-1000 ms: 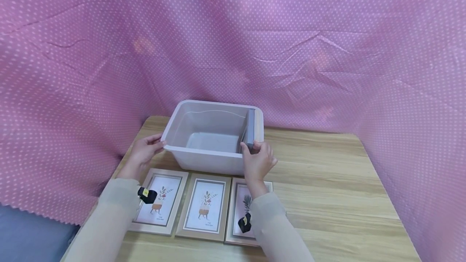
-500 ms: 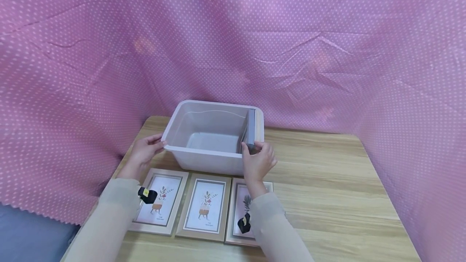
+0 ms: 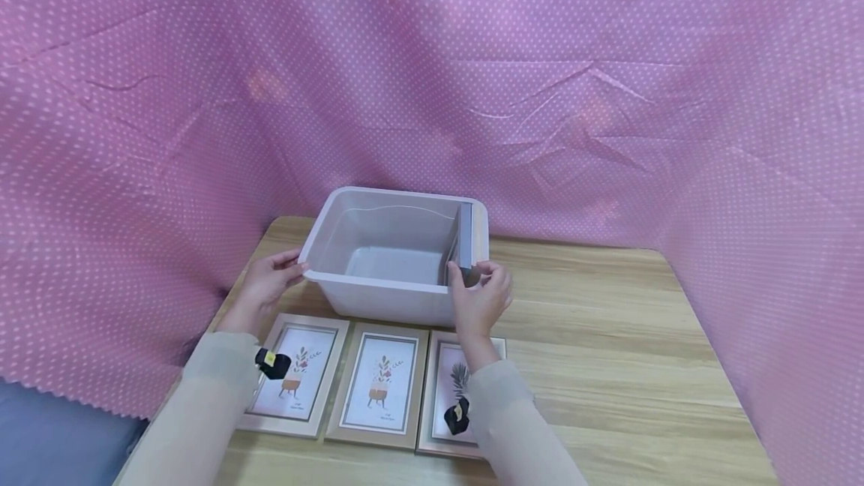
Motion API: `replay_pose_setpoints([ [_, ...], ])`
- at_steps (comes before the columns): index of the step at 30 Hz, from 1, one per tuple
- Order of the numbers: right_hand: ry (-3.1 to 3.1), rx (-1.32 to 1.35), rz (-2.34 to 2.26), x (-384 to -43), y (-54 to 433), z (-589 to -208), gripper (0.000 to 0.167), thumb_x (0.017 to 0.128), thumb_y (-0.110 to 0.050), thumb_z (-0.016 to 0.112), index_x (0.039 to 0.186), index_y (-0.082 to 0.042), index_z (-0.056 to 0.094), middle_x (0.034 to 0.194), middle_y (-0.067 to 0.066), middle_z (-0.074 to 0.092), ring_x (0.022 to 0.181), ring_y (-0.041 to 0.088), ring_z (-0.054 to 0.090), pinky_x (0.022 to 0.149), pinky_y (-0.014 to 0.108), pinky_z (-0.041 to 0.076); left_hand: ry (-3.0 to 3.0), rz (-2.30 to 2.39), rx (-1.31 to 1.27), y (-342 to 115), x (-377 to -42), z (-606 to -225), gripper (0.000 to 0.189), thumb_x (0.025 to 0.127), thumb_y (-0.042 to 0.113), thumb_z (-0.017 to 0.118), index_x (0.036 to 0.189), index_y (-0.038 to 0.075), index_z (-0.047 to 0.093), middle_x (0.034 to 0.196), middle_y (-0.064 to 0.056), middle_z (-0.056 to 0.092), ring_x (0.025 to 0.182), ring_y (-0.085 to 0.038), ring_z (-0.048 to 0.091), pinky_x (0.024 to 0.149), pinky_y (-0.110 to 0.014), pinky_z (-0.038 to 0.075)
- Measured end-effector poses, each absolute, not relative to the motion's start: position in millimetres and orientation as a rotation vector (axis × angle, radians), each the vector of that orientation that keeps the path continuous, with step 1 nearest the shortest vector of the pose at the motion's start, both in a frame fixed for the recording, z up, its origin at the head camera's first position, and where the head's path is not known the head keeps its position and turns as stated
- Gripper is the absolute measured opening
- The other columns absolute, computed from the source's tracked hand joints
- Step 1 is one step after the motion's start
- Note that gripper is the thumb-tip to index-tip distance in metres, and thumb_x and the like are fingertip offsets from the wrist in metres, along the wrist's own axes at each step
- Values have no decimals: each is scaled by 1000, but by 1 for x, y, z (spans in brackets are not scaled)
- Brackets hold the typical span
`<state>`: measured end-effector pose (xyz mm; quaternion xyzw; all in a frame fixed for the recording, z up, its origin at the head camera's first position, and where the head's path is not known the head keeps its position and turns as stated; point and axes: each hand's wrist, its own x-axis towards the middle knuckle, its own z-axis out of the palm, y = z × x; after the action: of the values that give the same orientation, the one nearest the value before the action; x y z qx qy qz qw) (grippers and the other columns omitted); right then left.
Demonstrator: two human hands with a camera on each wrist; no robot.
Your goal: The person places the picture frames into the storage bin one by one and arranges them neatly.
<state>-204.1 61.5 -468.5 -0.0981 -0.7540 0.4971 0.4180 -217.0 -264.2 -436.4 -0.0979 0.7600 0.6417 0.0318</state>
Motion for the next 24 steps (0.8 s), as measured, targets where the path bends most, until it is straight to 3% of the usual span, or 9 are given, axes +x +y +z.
replay_pose_setpoints([
  [4, -1881, -184, 1337, -205, 66, -466, 51, 72, -34, 83, 99, -5, 51, 95, 7, 48, 83, 28, 45, 78, 35, 38, 2352, 1963, -310, -263, -217, -436, 51, 96, 6, 57, 141, -7, 38, 133, -27, 44, 91, -3, 55, 91, -24, 49],
  [8, -1898, -104, 1459, -203, 72, -462, 54, 75, -31, 82, 107, -3, 48, 100, 8, 45, 88, 32, 43, 77, 39, 41, 2366, 1948, -315, -262, -217, -436, 51, 96, 7, 57, 141, -6, 38, 134, -26, 44, 96, -7, 54, 94, -28, 48],
  [13, -1946, -46, 1559, -200, 82, -458, 58, 76, -33, 81, 114, -5, 47, 105, 8, 44, 90, 27, 43, 79, 36, 43, 2378, 1928, -319, -262, -217, -437, 51, 96, 8, 57, 141, -4, 38, 136, -25, 43, 104, -14, 53, 98, -33, 46],
  [19, -2036, 12, 1628, -196, 96, -456, 61, 76, -26, 81, 121, -2, 46, 112, 12, 46, 96, 27, 46, 84, 39, 43, 2386, 1921, -307, -262, -217, -437, 51, 96, 9, 56, 142, -3, 37, 139, -25, 42, 115, -24, 50, 95, -27, 47],
  [24, -2112, 100, 1671, -189, 111, -450, 62, 78, -16, 80, 125, 2, 45, 118, 20, 45, 101, 32, 48, 87, 45, 44, 2370, 1941, -312, -261, -218, -437, 51, 96, 9, 57, 142, -4, 37, 137, -26, 42, 107, -17, 53, 97, -30, 47],
])
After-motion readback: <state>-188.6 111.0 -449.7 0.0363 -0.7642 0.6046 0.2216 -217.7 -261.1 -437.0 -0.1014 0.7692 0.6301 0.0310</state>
